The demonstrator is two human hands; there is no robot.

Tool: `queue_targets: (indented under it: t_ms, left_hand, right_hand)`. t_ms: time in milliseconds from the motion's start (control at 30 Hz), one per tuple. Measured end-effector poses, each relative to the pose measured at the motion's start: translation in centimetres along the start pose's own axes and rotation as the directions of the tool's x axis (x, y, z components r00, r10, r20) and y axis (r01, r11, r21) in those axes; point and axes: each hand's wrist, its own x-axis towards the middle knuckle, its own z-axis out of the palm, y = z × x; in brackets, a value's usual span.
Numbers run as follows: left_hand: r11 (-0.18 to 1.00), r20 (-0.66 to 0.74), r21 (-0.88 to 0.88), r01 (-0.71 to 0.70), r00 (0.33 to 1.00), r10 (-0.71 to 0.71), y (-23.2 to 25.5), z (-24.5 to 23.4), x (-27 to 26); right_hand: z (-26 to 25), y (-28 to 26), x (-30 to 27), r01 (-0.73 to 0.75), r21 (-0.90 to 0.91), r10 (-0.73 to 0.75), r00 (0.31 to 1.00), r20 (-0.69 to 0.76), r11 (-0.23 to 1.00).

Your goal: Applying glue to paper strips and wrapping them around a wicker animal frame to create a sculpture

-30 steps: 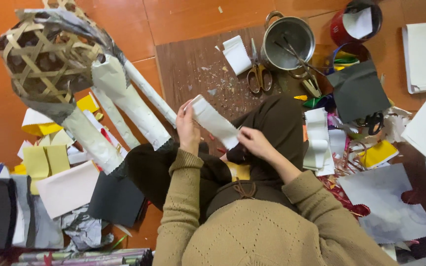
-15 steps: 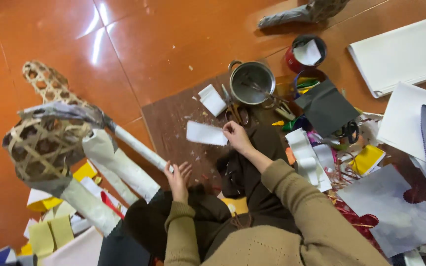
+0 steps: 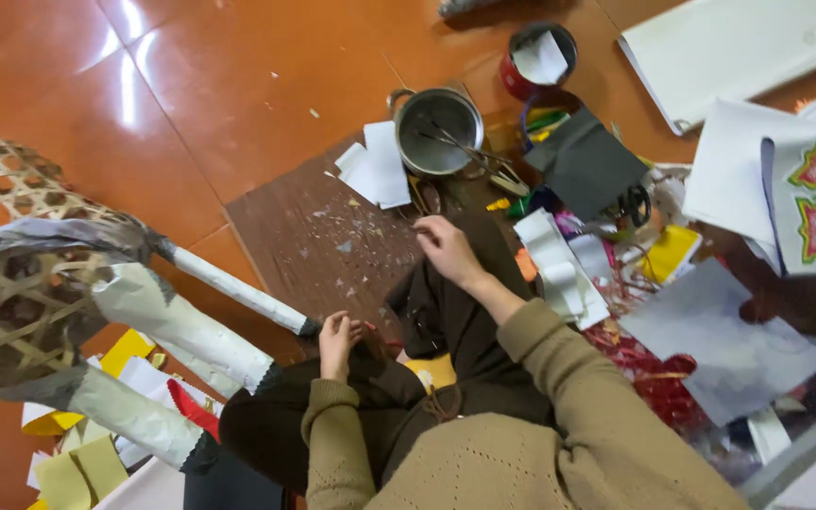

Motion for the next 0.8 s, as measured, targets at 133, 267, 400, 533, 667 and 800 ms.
queue_targets:
  t_ms: [133, 267, 400, 533, 667, 800]
  left_hand:
    - [0.996, 0.017, 0.086, -0.001, 1.000, -0.001, -1.1, 0.0, 0.9]
    - [0.986, 0.031, 0.164, -0.012, 0.999, 0.007, -1.1, 0.0, 0.6]
    - [0.972, 0.049, 0.233, -0.017, 0.999, 0.006, -1.5, -0.3, 1.1]
    - [0.964, 0.045, 0.267, -0.021, 0.999, 0.009, -0.9, -0.2, 0.3]
    - [0.958, 0.036, 0.286, -0.014, 0.999, 0.004, -1.4, -0.5, 0.6]
    - [0.950, 0.027, 0.311, -0.016, 1.000, 0.008, 0.0, -0.1, -0.8]
  right_hand:
    - [-7.3, 4.4, -3.1, 0.014, -0.108, -0.032, 0.985, -0.172, 0.994]
    - [-14.5, 14.1, -7.5, -0.310, 0.025, 0.285, 0.839, -0.463, 0.951]
    - [-19.9, 21.1, -10.9, -0.499, 0.131, 0.468, 0.646, -0.602, 0.857]
    - [-19.8, 24.2, -11.5, -0.525, 0.122, 0.504, 0.686, -0.525, 0.842]
    - [-17.6, 21.5, -9.1, -0.509, -0.258, 0.422, 0.846, -0.326, 0.821]
    - [-15.2, 20.0, -6.1, -0.455, -0.430, 0.345, 0.886, -0.311, 0.780]
